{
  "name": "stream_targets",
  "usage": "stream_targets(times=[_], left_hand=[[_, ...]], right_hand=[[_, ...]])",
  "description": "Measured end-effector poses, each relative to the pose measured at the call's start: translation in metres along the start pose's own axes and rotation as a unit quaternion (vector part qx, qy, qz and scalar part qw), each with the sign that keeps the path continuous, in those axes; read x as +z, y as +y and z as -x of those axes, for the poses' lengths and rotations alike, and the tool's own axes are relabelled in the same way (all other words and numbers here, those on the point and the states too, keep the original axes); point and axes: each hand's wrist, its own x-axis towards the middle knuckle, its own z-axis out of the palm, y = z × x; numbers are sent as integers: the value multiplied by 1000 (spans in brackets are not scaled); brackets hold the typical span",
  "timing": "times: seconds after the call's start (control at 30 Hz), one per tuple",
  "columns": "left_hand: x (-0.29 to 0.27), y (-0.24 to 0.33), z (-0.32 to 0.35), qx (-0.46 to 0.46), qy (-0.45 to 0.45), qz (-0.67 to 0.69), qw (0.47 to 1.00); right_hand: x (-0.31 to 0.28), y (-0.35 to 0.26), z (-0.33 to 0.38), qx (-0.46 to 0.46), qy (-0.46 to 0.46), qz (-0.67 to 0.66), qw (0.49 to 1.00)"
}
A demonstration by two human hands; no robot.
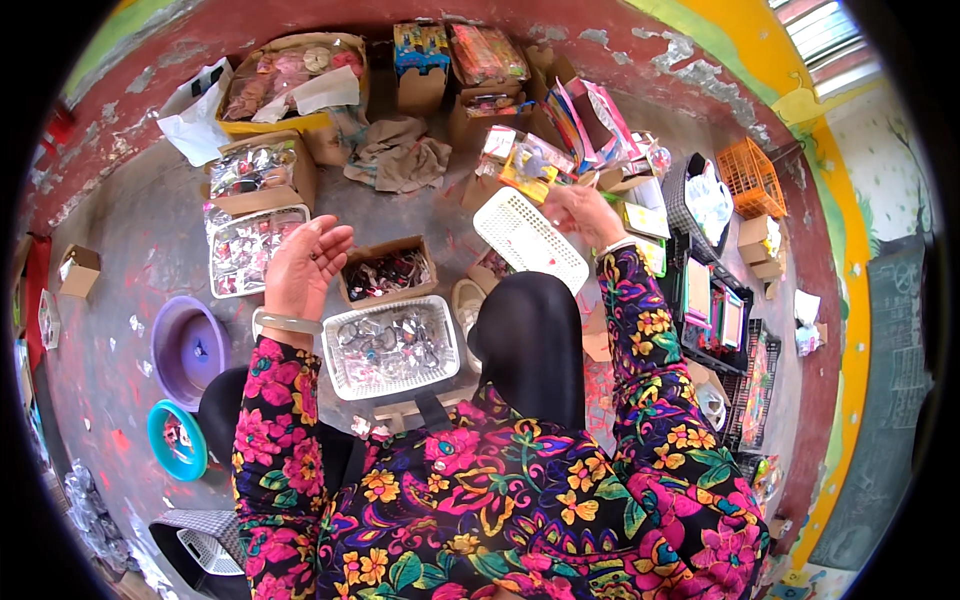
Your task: The person sits on the floor and packs small jewelry items into clear plastic bags. They pick up items from a white basket, place them into bags, and seal them. The person handles multiple small items one by one, organizing them into packaging.
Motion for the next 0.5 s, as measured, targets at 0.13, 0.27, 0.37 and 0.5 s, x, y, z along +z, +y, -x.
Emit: stream_targets(times=[0.13,0.27,0.37,0.5], left_hand=[[7,7,7,21,-2,-35,999],[21,18,11,-28,-9,25,999],[16,33,18,-62,-115,95,987],[7,40,23,-37,-122,-31,991]], right_hand=[[101,-98,37,-103,-188,-105,971],[178,-135,70,-206,-284,-119,929],[202,-121,62,-221,-305,-136,916],[209,-102,44,-188,-324,-92,923]])
